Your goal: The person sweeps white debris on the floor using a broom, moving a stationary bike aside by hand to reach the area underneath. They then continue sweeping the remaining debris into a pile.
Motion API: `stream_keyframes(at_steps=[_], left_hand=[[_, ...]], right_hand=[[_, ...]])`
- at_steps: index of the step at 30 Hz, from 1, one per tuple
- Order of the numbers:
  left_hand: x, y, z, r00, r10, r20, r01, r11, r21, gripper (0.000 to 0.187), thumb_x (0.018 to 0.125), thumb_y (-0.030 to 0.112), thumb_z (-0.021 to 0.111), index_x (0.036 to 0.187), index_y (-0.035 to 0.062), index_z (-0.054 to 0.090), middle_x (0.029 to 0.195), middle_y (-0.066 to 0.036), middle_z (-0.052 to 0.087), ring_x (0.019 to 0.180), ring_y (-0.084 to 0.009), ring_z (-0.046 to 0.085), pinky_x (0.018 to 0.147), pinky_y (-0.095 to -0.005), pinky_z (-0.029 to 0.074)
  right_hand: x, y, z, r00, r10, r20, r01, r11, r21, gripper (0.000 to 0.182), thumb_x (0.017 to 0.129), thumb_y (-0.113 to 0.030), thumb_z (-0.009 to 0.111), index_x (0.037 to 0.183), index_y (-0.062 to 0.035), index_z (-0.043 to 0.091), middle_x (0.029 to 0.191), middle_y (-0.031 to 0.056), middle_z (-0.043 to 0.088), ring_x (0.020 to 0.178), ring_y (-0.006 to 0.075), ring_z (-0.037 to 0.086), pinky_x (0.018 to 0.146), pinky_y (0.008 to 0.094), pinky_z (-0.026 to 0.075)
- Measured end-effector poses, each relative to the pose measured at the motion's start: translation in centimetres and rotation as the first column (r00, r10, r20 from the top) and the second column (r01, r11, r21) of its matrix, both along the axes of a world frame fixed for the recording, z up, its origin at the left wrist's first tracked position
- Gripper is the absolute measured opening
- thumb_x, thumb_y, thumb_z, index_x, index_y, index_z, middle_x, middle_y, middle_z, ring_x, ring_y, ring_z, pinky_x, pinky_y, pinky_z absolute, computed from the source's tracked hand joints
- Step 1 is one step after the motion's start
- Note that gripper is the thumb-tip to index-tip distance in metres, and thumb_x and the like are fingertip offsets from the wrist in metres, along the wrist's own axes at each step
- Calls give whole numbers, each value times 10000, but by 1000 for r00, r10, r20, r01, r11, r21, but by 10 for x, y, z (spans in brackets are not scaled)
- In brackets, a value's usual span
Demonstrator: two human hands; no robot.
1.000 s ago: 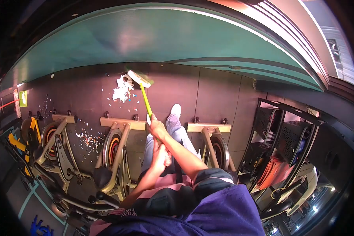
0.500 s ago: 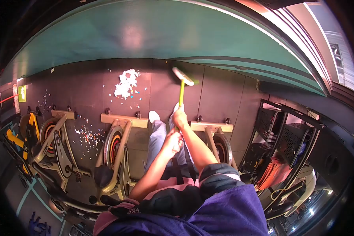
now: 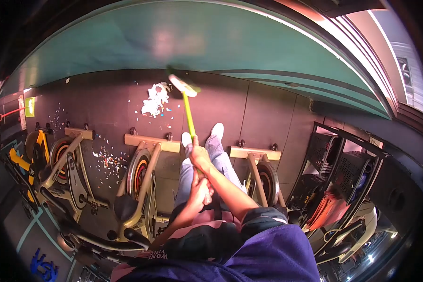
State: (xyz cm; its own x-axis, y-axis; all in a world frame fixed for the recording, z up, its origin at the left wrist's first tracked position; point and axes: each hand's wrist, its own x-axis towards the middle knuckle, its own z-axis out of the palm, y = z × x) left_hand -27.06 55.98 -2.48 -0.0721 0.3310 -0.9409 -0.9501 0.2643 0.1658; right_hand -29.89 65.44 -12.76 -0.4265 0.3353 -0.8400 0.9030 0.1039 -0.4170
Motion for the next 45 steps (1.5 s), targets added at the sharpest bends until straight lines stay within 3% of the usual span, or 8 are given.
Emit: stream_keyframes(at_steps=[7, 14, 24, 32, 34, 36, 38, 45], left_hand=[[6, 17, -27, 981, -32, 190, -2, 984, 177, 695, 794, 91, 432, 1378, 270, 101, 633, -30, 441, 434, -124, 462, 251, -231, 296], [-50, 1, -80, 988, 156, -10, -155, 982, 107, 465, 771, 47, 464, 1220, 111, 363, 669, -21, 445, 471, -101, 444, 407, -227, 408], [-27, -16, -29, 962, -112, -250, 102, 993, -52, 777, 837, 73, 401, 1355, 311, -127, 644, -59, 471, 382, -141, 452, 253, -266, 333], [-24, -64, -2, 988, -119, -96, 122, 992, 29, 767, 794, 29, 457, 1389, 235, 18, 619, -52, 462, 409, -142, 482, 369, -269, 422], [-39, -59, -3, 980, -160, -115, 152, 985, -79, 743, 759, 3, 447, 1390, 182, 96, 674, -41, 482, 435, -121, 469, 388, -251, 420], [-44, -65, -26, 990, -53, -129, 42, 996, -82, 742, 757, -1, 436, 1389, 177, 91, 662, -36, 476, 433, -117, 463, 380, -244, 411], [-49, -67, -42, 979, -17, -202, -5, 994, -108, 738, 764, -7, 423, 1389, 190, 83, 647, -28, 460, 420, -114, 450, 364, -236, 393], [-42, -64, -18, 900, -300, -315, 204, 931, -304, 785, 778, 36, 414, 1381, 243, -45, 660, -93, 513, 420, -146, 487, 347, -279, 405]], right_hand=[[50, 30, -34, 977, -73, 199, 49, 991, 123, 615, 740, -63, 457, 1286, 16, 185, 845, 281, 578, 818, 405, 578, 703, 443, 466], [-32, 4, -91, 987, -63, 147, 51, 995, 82, 522, 842, -159, 387, 1285, 47, 202, 942, 286, 569, 910, 401, 559, 774, 434, 457], [-28, -22, -45, 979, -134, -152, 118, 987, -106, 703, 725, -82, 515, 1349, -73, 190, 860, 242, 587, 752, 338, 598, 629, 400, 459], [7, -58, -4, 877, -472, 86, 477, 841, -255, 719, 732, -26, 447, 1368, -122, 126, 792, 207, 576, 617, 277, 595, 513, 381, 471], [1, -75, -28, 767, -632, 114, 627, 700, -341, 708, 708, 20, 514, 1337, -109, 215, 722, 110, 532, 468, 159, 494, 394, 292, 414], [-3, -94, -81, 867, -498, 39, 485, 822, -299, 678, 709, 36, 499, 1318, -97, 234, 677, 91, 499, 454, 153, 468, 372, 296, 385], [-27, -94, -76, 806, -586, 88, 535, 655, -533, 663, 718, 46, 484, 1318, -100, 242, 643, 76, 481, 458, 149, 458, 365, 294, 372], [-44, -96, -39, 792, -608, -50, 452, 639, -623, 658, 767, -5, 500, 1345, -131, 212, 579, 25, 429, 406, 114, 399, 346, 257, 337]])
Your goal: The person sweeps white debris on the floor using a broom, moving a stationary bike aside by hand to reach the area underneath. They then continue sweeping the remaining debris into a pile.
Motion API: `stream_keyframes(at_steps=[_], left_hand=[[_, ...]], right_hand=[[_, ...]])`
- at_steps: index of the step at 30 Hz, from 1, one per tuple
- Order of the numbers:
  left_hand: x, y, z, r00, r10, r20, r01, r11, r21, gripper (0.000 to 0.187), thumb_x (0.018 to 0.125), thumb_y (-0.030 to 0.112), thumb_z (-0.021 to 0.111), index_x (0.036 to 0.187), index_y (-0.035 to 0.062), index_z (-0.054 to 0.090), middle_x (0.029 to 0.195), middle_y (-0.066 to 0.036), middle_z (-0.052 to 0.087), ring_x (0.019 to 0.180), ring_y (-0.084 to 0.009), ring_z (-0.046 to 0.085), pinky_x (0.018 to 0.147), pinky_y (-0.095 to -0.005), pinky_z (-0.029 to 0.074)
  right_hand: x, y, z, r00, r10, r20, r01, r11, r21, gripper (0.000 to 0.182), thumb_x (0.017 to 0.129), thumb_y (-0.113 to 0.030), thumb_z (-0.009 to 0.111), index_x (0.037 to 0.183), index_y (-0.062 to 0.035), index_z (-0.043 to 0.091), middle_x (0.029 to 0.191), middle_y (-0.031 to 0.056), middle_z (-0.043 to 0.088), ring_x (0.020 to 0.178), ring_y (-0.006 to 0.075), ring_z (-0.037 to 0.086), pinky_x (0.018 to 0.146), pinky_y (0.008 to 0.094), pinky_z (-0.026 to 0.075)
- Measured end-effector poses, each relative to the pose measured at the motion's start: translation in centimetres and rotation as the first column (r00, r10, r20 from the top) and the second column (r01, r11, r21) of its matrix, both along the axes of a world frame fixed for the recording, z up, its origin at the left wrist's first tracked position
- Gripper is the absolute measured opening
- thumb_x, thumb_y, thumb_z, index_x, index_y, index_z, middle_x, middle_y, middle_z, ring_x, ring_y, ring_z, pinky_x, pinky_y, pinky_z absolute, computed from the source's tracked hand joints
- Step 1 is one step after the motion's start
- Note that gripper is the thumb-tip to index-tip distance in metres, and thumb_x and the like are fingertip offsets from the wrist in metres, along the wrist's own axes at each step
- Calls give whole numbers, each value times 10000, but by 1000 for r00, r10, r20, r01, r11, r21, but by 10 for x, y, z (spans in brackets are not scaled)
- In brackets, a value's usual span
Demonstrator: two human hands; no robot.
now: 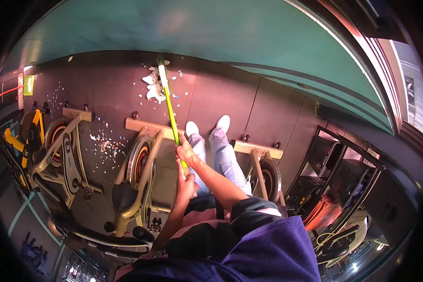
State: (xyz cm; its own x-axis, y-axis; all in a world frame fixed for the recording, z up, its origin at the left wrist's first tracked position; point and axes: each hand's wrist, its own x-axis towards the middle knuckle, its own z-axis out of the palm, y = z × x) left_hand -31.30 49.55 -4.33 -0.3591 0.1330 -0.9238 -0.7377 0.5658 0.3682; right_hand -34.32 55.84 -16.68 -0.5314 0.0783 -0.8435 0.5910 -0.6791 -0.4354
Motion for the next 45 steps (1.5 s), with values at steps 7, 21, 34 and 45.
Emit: stream_keyframes(at_steps=[7, 21, 34, 45], left_hand=[[24, -27, 37, 980, -194, -31, 197, 972, 128, 787, 778, 53, 438, 1380, 195, -49, 654, -158, 566, 435, -200, 545, 410, -312, 459], [1, 10, -6, 981, -127, -145, 123, 992, -35, 815, 782, 61, 475, 1376, 259, -47, 716, -174, 578, 449, -218, 557, 388, -343, 450], [28, 1, 7, 996, -50, 74, 41, 993, 115, 769, 755, 27, 464, 1389, 222, 75, 675, -101, 544, 426, -150, 516, 402, -296, 447], [8, -2, 2, 969, -4, -246, 11, 1000, 24, 791, 753, 11, 437, 1389, 232, 22, 714, -107, 532, 413, -139, 485, 376, -278, 432]], right_hand=[[38, 1, 53, 982, 73, 174, -103, 980, 173, 685, 794, -32, 506, 1364, -179, 157, 654, 56, 482, 451, 118, 434, 381, 280, 381], [-17, 24, 14, 998, -65, 5, 65, 988, -143, 673, 777, 3, 532, 1331, -191, 202, 639, 41, 485, 416, 103, 391, 340, 250, 344], [52, 20, 6, 973, -80, 218, 75, 997, 31, 696, 737, 40, 539, 1306, -180, 203, 599, 30, 435, 426, 115, 419, 349, 262, 359], [-14, 8, 20, 998, -47, -30, 42, 989, -144, 689, 750, 4, 545, 1323, -182, 211, 570, 15, 408, 398, 109, 367, 336, 255, 325]])
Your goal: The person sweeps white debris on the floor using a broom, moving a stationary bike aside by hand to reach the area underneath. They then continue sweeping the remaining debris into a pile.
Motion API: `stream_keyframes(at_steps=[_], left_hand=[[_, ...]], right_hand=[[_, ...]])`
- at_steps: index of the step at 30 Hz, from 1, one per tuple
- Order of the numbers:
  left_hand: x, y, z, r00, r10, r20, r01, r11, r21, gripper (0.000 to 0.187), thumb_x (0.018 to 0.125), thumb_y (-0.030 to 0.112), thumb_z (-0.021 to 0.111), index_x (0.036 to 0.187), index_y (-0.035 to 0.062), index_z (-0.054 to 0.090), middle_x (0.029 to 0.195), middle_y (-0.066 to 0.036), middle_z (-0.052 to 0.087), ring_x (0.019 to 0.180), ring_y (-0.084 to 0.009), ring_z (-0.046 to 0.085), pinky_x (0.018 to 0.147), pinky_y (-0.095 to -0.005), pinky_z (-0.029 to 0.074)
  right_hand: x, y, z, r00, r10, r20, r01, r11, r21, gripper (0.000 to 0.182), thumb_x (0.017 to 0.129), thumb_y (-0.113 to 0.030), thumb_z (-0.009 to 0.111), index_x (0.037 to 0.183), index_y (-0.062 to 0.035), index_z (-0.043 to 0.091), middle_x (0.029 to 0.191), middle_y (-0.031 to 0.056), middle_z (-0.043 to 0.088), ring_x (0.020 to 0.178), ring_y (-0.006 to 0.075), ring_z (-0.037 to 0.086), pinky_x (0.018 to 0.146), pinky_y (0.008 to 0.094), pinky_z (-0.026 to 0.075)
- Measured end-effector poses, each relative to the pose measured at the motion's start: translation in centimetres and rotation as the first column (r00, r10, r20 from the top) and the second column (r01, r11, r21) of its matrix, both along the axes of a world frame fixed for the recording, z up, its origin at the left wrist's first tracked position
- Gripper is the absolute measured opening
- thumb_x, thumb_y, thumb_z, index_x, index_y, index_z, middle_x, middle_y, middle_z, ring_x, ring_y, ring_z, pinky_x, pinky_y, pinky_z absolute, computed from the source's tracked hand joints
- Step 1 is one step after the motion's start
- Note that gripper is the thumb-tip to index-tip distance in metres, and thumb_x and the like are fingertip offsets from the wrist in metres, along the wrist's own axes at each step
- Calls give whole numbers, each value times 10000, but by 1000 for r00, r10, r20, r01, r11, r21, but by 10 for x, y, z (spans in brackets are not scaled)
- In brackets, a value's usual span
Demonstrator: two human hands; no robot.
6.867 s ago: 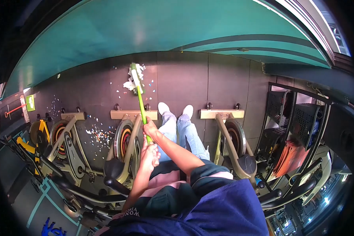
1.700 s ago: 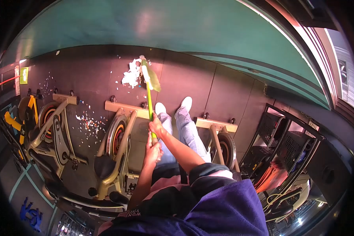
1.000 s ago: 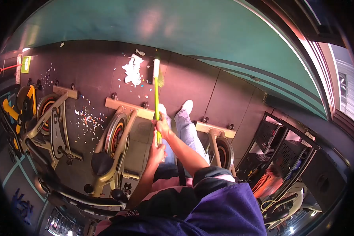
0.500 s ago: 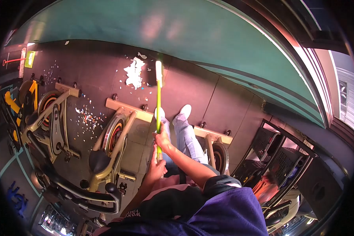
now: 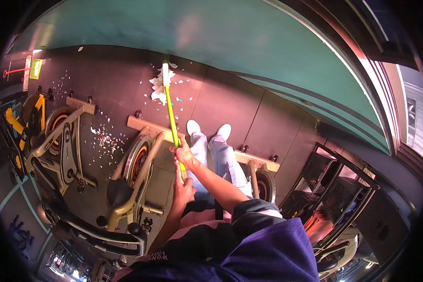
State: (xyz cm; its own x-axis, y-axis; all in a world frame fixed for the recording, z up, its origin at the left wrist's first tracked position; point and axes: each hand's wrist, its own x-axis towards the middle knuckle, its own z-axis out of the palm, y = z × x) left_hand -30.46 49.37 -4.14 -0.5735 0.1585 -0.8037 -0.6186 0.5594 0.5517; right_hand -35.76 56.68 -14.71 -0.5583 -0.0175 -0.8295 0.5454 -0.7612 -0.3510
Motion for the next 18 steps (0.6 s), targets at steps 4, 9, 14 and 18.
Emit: stream_keyframes(at_steps=[4, 9, 14, 18], left_hand=[[2, -26, 45, 995, -67, 78, 61, 996, 72, 770, 758, -15, 443, 1393, 197, 60, 717, -89, 523, 411, -120, 464, 391, -261, 424], [-1, -46, 45, 983, -36, 183, 3, 984, 177, 761, 745, -32, 444, 1391, 198, 114, 664, -45, 484, 410, -108, 455, 386, -252, 411], [-9, -37, 0, 977, -47, 206, 52, 999, -18, 766, 730, -17, 440, 1388, 226, 132, 623, -48, 468, 415, -119, 472, 385, -265, 415], [-7, -26, -3, 997, -78, 22, 80, 992, -97, 761, 737, 3, 438, 1386, 206, 97, 857, -191, 560, 452, -188, 526, 422, -312, 443]], right_hand=[[15, -17, 41, 989, 69, 129, -92, 979, 185, 658, 782, -2, 521, 1322, -173, 186, 546, 18, 402, 390, 112, 370, 326, 261, 316], [37, -36, 32, 951, -55, 303, 27, 995, 96, 653, 769, 13, 524, 1298, -199, 205, 550, 22, 413, 399, 114, 375, 334, 256, 327], [37, -43, -25, 936, -209, 284, 241, 967, -83, 660, 768, 35, 494, 1300, -225, 203, 647, 38, 465, 426, 106, 383, 344, 235, 338], [18, -38, -29, 967, -191, 165, 220, 959, -177, 653, 775, 32, 496, 1310, -217, 217, 709, 48, 473, 437, 97, 382, 357, 220, 337]])
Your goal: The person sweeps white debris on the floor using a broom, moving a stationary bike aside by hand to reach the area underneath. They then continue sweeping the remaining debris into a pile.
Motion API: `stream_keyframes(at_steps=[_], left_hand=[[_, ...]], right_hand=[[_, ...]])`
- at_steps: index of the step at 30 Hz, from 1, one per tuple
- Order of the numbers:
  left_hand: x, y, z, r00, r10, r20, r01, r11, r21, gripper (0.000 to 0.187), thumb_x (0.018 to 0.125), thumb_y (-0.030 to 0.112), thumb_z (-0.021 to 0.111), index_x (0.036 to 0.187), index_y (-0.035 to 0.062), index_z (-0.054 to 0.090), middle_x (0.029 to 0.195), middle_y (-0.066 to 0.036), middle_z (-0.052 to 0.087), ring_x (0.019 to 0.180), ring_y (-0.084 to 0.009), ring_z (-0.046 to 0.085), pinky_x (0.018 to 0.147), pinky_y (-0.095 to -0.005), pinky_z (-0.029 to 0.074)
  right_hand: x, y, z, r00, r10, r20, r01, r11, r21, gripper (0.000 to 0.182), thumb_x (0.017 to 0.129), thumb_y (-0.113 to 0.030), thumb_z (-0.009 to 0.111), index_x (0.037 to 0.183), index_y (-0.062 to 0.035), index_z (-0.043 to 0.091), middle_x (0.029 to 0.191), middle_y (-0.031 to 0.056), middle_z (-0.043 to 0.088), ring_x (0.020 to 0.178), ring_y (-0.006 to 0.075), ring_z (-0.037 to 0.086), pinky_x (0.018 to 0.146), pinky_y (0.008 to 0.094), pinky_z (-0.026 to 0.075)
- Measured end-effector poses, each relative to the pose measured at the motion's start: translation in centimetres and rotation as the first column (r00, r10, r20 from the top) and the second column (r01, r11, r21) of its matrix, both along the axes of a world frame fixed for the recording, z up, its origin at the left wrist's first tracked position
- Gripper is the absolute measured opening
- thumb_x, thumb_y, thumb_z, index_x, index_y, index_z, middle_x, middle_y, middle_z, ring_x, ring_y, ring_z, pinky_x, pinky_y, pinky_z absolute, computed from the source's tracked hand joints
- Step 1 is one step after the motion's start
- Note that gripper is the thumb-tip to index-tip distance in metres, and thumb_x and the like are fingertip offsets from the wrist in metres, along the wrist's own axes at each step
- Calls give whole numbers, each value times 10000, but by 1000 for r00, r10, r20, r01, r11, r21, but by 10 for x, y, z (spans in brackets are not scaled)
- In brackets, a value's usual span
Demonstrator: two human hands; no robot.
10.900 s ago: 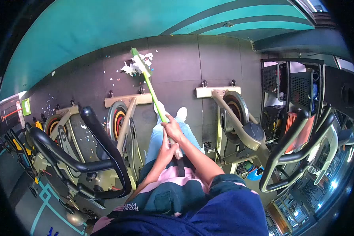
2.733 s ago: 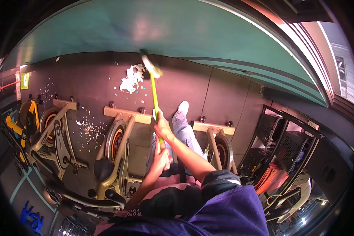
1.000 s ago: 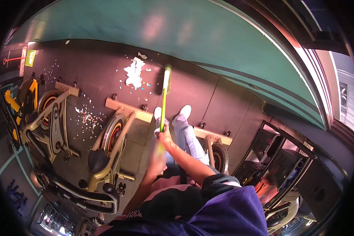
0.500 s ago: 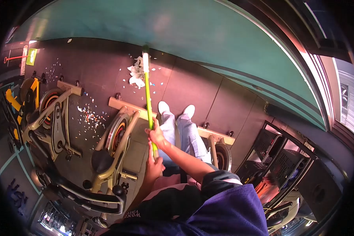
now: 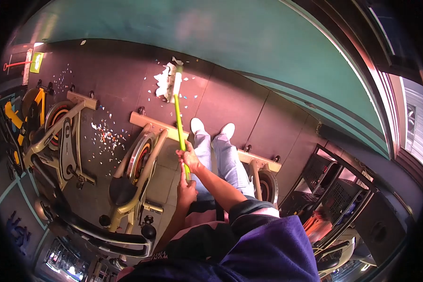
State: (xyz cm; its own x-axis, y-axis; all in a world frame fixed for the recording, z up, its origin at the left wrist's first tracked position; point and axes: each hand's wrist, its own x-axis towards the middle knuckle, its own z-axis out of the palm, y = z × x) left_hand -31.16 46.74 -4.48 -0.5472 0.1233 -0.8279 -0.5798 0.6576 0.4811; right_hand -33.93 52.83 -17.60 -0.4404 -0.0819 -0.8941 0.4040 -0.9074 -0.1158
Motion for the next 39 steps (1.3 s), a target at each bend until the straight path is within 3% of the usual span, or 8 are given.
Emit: stream_keyframes(at_steps=[12, 24, 28, 32, 33, 34, 36, 39], left_hand=[[15, -24, 39, 939, 181, 291, -264, 924, 278, 721, 753, -16, 433, 1387, 184, 152, 655, -40, 488, 418, -97, 449, 389, -234, 390], [-6, 22, -9, 910, 360, 205, -409, 862, 300, 782, 764, 12, 463, 1390, 210, 39, 730, -73, 528, 434, -140, 501, 390, -262, 428], [27, 25, -27, 930, 45, -366, 111, 913, 393, 791, 815, 146, 552, 1388, 194, 10, 1115, -226, 504, 861, -228, 586, 594, -295, 501], [-1, 28, 8, 854, 110, 508, -372, 812, 451, 654, 847, 203, 549, 1376, 132, 171, 1049, -150, 549, 898, -197, 582, 725, -269, 469], [-8, 31, 17, 849, 133, 511, -386, 817, 429, 584, 853, 208, 545, 1354, 133, 254, 1009, -123, 558, 880, -182, 581, 720, -286, 475], [-6, 31, 13, 849, 139, 510, -393, 811, 433, 584, 853, 208, 545, 1354, 133, 254, 1009, -123, 558, 880, -182, 581, 720, -286, 475], [4, 32, -1, 902, 91, 421, -333, 766, 549, 558, 878, 216, 498, 1360, 147, 227, 1012, -108, 550, 858, -187, 579, 701, -334, 493], [-37, 49, 24, 666, 292, 687, -646, 685, 335, 527, 880, 452, 364, 1270, 102, 302, 1027, -92, 544, 850, -184, 570, 708, -329, 474]], right_hand=[[23, 1, 50, 915, 336, 223, -403, 796, 451, 675, 768, 23, 508, 1320, -209, 195, 610, 31, 430, 429, 124, 396, 343, 274, 338], [-28, 34, 13, 908, 412, 73, -411, 846, 340, 656, 742, 6, 563, 1307, -123, 253, 560, 34, 439, 417, 126, 411, 354, 271, 333], [-8, 62, 17, 784, 597, 174, -573, 585, 574, 700, 714, -25, 586, 1327, -196, 296, 712, 101, 545, 510, 151, 504, 439, 286, 414], [14, 104, 48, 623, 693, 364, -703, 292, 648, 731, 713, -48, 607, 1339, -193, 258, 767, 119, 574, 540, 167, 535, 489, 305, 452], [16, 101, 48, 680, 658, 324, -357, -89, 930, 704, 723, -46, 593, 1330, -155, 252, 714, 114, 554, 484, 179, 525, 429, 302, 437], [15, 105, 44, 674, 663, 326, -355, -96, 930, 704, 723, -46, 593, 1330, -155, 252, 714, 114, 554, 484, 179, 525, 429, 302, 437], [-9, 112, 45, 726, 571, 383, -683, 531, 503, 696, 720, -36, 591, 1323, -122, 255, 605, 74, 492, 415, 155, 471, 348, 278, 396], [-52, 112, 2, 891, 419, 173, -451, 777, 440, 561, 731, -10, 582, 1219, -21, 307, 559, 45, 437, 366, 137, 414, 303, 257, 342]])
